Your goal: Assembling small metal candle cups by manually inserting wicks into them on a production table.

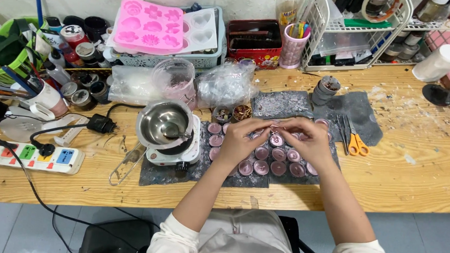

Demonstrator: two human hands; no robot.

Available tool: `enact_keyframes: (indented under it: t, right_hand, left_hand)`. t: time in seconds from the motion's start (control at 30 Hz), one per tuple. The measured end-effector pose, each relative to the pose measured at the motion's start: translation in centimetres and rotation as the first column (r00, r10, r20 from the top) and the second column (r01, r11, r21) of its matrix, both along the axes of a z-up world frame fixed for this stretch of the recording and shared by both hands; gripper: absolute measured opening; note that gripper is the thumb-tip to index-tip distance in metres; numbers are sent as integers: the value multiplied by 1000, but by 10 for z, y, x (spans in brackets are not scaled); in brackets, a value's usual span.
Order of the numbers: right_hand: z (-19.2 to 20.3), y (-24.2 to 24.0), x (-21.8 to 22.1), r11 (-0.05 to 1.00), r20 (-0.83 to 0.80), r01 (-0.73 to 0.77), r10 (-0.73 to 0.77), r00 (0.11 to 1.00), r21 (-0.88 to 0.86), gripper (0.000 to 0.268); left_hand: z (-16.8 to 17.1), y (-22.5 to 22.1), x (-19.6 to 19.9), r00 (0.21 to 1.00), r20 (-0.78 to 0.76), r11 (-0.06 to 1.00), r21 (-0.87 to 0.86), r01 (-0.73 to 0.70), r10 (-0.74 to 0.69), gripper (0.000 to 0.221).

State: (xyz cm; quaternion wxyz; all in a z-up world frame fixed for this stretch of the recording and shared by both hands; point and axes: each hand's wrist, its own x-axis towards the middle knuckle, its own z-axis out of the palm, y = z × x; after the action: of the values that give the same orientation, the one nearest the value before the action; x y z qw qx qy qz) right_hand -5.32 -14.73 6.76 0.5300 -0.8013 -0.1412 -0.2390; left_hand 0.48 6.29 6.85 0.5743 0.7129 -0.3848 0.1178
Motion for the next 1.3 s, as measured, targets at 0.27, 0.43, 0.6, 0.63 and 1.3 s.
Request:
enact_keyframes:
  t: [0.27,0.43,0.6,0.63,1.3]
  right_hand:
    - [-19,17,0,996,169,87,-79,982,-38,16]
    - [-29,14,-3,999,132,54,-54,990,-1,14]
    - [-53,2,-2,973,32,-19,12,999,228,16]
    - [-52,3,-2,973,30,-19,12,999,228,16]
    - [-38,10,-3,997,159,81,-80,984,1,32]
  left_hand:
    - [-16,-1,1,999,-6,998,-22,-53,53,28]
    - [-18,3,1,997,-81,1000,-2,-12,12,25]
    - [-18,7,-1,992,-119,999,17,42,-39,24]
    - [-17,7,-2,992,-121,999,17,41,-39,24]
    - [-33,1,1,990,-138,995,98,9,5,19]
